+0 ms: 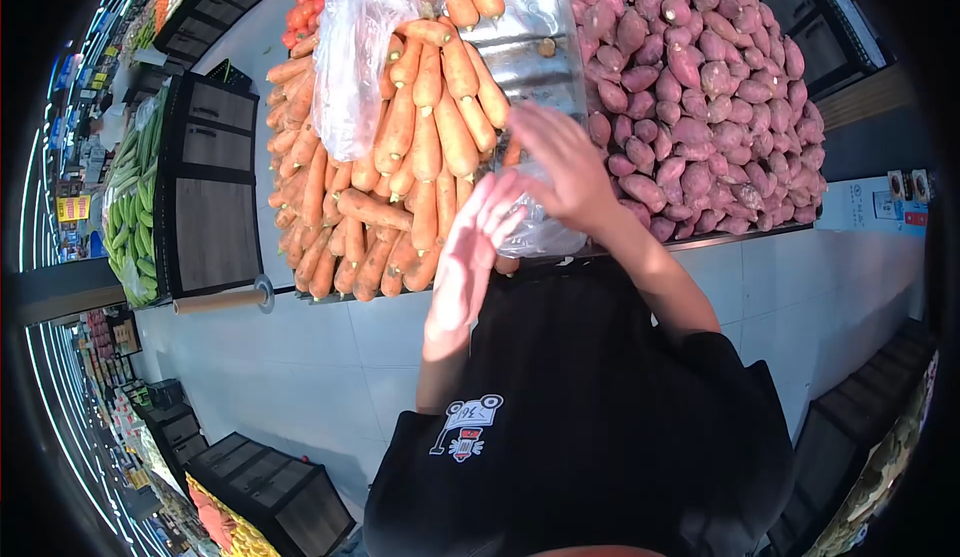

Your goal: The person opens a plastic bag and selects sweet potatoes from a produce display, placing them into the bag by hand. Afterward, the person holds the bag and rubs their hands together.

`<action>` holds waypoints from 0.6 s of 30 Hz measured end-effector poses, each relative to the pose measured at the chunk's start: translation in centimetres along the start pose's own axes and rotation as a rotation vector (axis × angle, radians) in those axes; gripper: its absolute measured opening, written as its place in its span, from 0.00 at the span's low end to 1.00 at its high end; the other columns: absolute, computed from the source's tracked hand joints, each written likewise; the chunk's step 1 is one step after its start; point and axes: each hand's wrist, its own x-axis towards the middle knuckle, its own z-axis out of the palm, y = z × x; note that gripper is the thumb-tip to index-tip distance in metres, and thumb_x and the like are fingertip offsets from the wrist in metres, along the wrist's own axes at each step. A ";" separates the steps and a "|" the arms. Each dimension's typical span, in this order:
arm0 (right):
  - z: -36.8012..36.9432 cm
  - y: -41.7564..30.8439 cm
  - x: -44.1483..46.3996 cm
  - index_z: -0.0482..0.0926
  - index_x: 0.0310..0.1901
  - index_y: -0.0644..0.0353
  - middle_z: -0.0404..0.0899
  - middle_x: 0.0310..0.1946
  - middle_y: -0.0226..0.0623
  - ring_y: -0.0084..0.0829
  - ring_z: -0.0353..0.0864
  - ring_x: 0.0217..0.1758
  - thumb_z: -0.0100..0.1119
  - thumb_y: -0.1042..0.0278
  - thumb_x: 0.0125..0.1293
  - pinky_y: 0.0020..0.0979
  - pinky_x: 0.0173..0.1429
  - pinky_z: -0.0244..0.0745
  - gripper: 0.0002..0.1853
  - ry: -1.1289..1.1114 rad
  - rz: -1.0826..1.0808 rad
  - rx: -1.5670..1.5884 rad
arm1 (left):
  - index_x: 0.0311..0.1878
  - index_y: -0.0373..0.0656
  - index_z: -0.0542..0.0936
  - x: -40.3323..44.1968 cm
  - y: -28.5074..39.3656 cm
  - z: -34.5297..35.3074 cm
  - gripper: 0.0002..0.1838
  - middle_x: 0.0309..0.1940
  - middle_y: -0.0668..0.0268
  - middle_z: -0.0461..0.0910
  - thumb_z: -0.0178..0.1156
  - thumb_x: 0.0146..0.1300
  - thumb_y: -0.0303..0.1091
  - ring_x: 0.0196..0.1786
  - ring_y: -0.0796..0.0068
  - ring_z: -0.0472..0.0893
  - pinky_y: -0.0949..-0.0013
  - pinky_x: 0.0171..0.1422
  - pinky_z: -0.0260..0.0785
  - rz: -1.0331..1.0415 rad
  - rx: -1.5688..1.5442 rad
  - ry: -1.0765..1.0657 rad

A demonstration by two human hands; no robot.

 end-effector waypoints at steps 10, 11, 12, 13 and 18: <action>2.0 4.2 -8.2 0.85 0.51 0.59 0.84 0.50 0.36 0.42 0.80 0.56 0.74 0.61 0.64 0.46 0.62 0.71 0.17 -0.428 0.295 -0.397 | 0.74 0.28 0.76 1.9 -8.9 -4.6 0.50 0.60 0.49 0.81 0.76 0.61 0.61 0.63 0.50 0.79 0.50 0.69 0.69 -0.236 1.921 0.096; 1.8 3.9 -9.0 0.84 0.50 0.59 0.84 0.51 0.37 0.43 0.80 0.56 0.73 0.65 0.64 0.46 0.63 0.71 0.15 -0.346 0.321 -0.305 | 0.74 0.29 0.76 1.8 -9.1 -4.4 0.51 0.59 0.49 0.81 0.76 0.60 0.62 0.63 0.50 0.78 0.51 0.69 0.69 -0.278 1.927 0.077; 0.9 2.7 -8.4 0.83 0.49 0.59 0.84 0.52 0.38 0.44 0.80 0.57 0.72 0.68 0.65 0.46 0.64 0.71 0.13 -0.261 0.343 -0.217 | 0.75 0.30 0.76 2.1 -8.9 -3.9 0.51 0.58 0.50 0.81 0.77 0.59 0.62 0.63 0.51 0.78 0.51 0.68 0.69 -0.314 1.932 0.060; 0.0 1.7 -7.8 0.82 0.48 0.60 0.83 0.52 0.39 0.44 0.80 0.58 0.71 0.71 0.65 0.46 0.65 0.71 0.12 -0.175 0.362 -0.130 | 0.67 0.33 0.81 2.2 -8.2 -3.2 0.45 0.53 0.54 0.80 0.80 0.56 0.59 0.61 0.52 0.78 0.52 0.66 0.68 -0.239 1.892 0.049; -2.4 -1.9 -9.9 0.76 0.50 0.63 0.80 0.60 0.50 0.52 0.85 0.60 0.66 0.81 0.68 0.44 0.63 0.82 0.13 0.120 0.413 0.088 | 0.49 0.45 0.83 0.1 -8.5 -3.5 0.24 0.57 0.57 0.77 0.82 0.52 0.40 0.63 0.53 0.74 0.50 0.64 0.66 0.068 1.714 0.062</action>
